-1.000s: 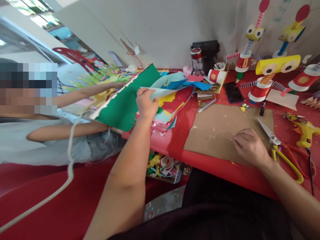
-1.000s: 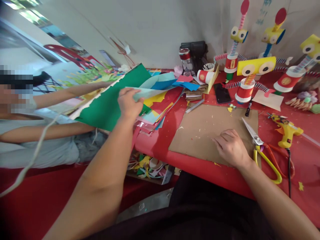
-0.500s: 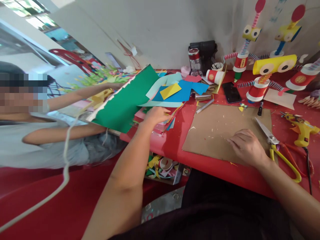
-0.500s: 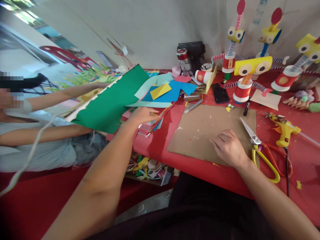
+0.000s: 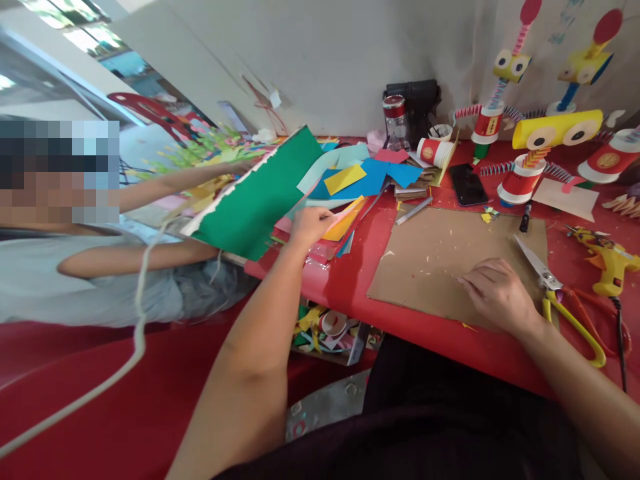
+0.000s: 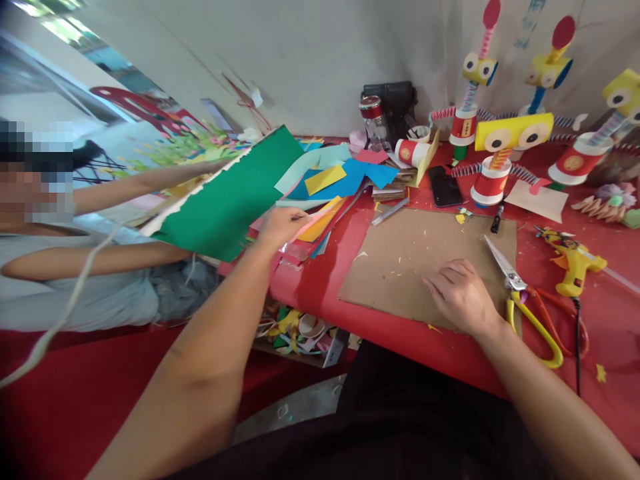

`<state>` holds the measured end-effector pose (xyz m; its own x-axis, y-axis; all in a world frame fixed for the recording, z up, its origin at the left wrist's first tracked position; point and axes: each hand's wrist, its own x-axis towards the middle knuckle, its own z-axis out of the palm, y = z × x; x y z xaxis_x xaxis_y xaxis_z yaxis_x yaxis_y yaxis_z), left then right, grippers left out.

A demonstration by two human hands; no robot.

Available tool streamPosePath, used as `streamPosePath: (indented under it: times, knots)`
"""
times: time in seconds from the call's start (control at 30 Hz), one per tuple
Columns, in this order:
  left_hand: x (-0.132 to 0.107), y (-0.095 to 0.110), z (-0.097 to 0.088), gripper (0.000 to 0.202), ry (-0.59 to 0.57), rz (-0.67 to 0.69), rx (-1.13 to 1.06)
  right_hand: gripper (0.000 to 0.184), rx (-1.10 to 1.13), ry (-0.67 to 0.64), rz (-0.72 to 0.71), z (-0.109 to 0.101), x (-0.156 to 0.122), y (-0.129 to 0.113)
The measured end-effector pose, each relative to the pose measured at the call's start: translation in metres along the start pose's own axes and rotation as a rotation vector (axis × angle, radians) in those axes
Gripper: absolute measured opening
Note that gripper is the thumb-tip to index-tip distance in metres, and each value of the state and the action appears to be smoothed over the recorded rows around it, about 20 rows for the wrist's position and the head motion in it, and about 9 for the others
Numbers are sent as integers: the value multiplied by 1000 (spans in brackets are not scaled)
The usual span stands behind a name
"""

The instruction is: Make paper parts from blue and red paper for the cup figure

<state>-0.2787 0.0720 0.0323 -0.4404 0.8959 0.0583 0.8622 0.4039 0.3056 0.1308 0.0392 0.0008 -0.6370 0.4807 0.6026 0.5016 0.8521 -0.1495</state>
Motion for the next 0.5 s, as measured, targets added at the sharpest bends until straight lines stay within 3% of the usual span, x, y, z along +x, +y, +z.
streamPosePath:
  times: [0.13, 0.33, 0.5]
  knots:
    - [-1, -3, 4, 13, 49, -135, -207, 23, 10, 9, -3, 1, -1, 1]
    - [-4, 4, 5, 18, 0, -315, -400, 26, 15, 10, 6, 2, -1, 1]
    - [-7, 10, -1, 13, 16, -385, -501, 27, 10, 12, 10, 2, -1, 1]
